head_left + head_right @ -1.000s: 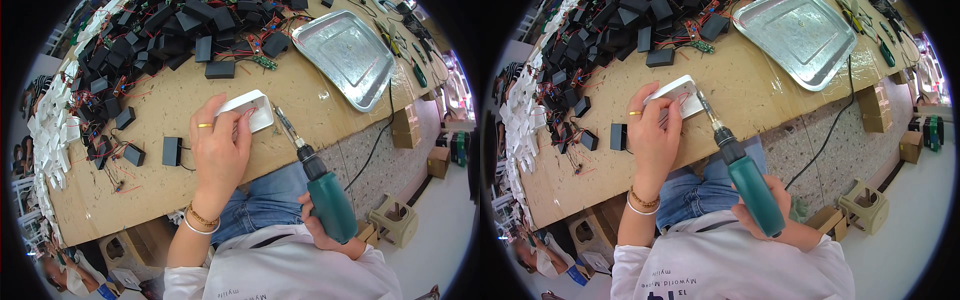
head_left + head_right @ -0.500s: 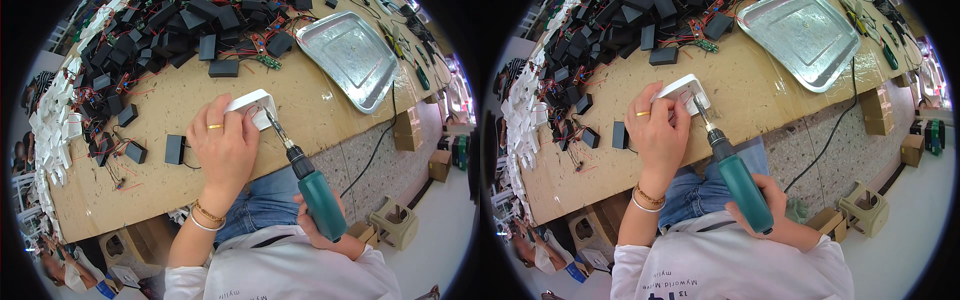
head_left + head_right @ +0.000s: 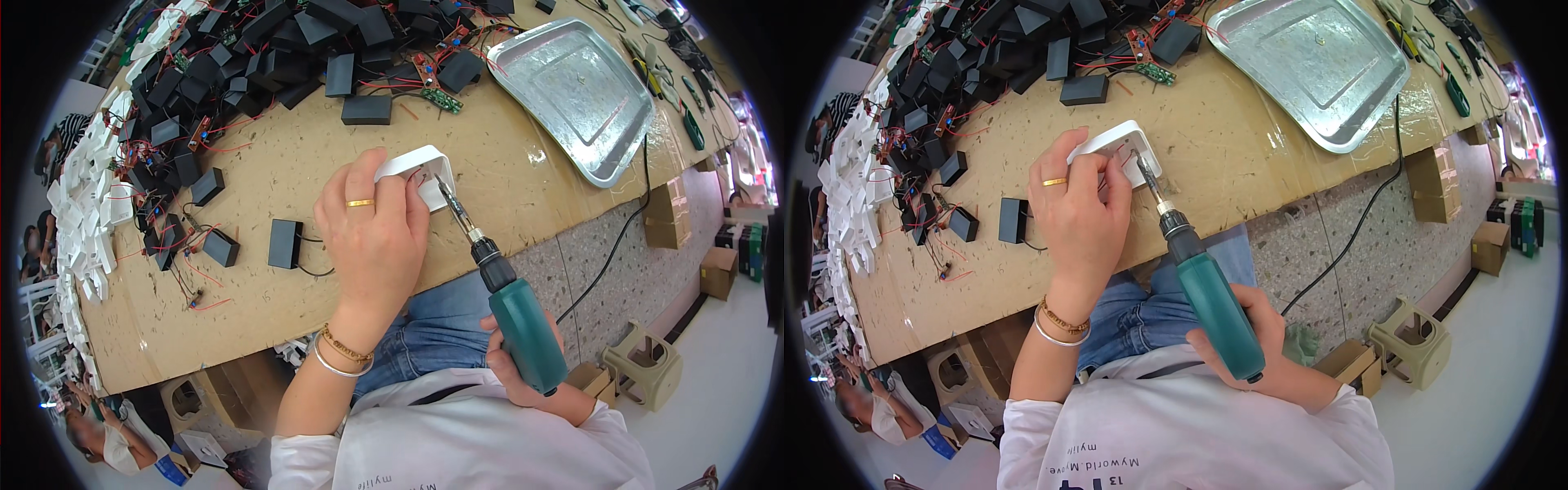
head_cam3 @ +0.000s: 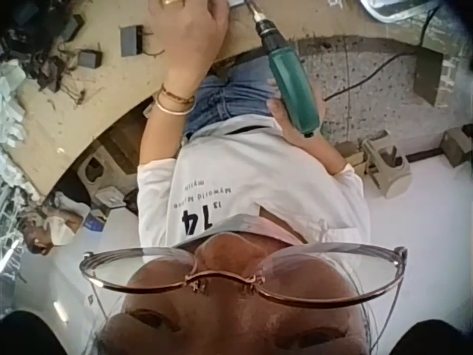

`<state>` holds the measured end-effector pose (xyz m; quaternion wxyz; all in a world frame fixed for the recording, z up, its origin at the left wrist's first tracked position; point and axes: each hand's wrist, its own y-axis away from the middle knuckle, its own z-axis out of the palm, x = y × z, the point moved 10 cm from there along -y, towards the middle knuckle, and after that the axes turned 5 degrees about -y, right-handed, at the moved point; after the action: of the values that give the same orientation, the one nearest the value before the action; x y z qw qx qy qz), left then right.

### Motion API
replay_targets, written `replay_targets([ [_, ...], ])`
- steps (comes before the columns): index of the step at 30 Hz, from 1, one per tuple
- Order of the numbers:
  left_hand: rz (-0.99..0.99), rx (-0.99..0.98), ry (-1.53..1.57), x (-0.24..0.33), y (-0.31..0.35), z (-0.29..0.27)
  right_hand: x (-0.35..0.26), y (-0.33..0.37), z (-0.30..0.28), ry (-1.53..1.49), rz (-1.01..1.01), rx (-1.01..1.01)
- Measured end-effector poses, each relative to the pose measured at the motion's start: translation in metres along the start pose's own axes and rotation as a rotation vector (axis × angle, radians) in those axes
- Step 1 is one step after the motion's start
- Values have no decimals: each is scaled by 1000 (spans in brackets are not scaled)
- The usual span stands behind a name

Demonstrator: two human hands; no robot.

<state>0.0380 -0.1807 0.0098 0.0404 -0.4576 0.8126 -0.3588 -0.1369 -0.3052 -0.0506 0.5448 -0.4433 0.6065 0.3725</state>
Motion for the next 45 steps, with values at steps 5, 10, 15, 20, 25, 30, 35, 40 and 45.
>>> replay_targets([
  [5, 12, 2, -38, 3, 0, 2, 2, 0, 1, 23, 17, -9],
  [10, 8, 22, -15, 2, 0, 1, 1, -2, 3, 30, -7, -2],
  [15, 14, 29, -30, 3, 0, 1, -2, -6, 7, 3, -62, 24],
  [20, 19, 45, -49, 4, -1, 1, 4, -7, 8, -4, -10, -2],
  [25, 20, 45, -64, 5, -3, 1, 5, -7, 8, -13, 2, 9],
  [30, 12, 42, -84, 4, -2, 2, 6, -11, 8, 0, 15, 23],
  [35, 5, 33, -82, 5, -3, 2, 0, -19, 13, 81, -25, -25],
  [40, 3, 47, -89, 5, -4, 0, 8, -20, 13, 25, 54, -11],
  [45, -2, 54, -79, 5, -5, -1, 8, -23, 12, -4, 69, -5],
])
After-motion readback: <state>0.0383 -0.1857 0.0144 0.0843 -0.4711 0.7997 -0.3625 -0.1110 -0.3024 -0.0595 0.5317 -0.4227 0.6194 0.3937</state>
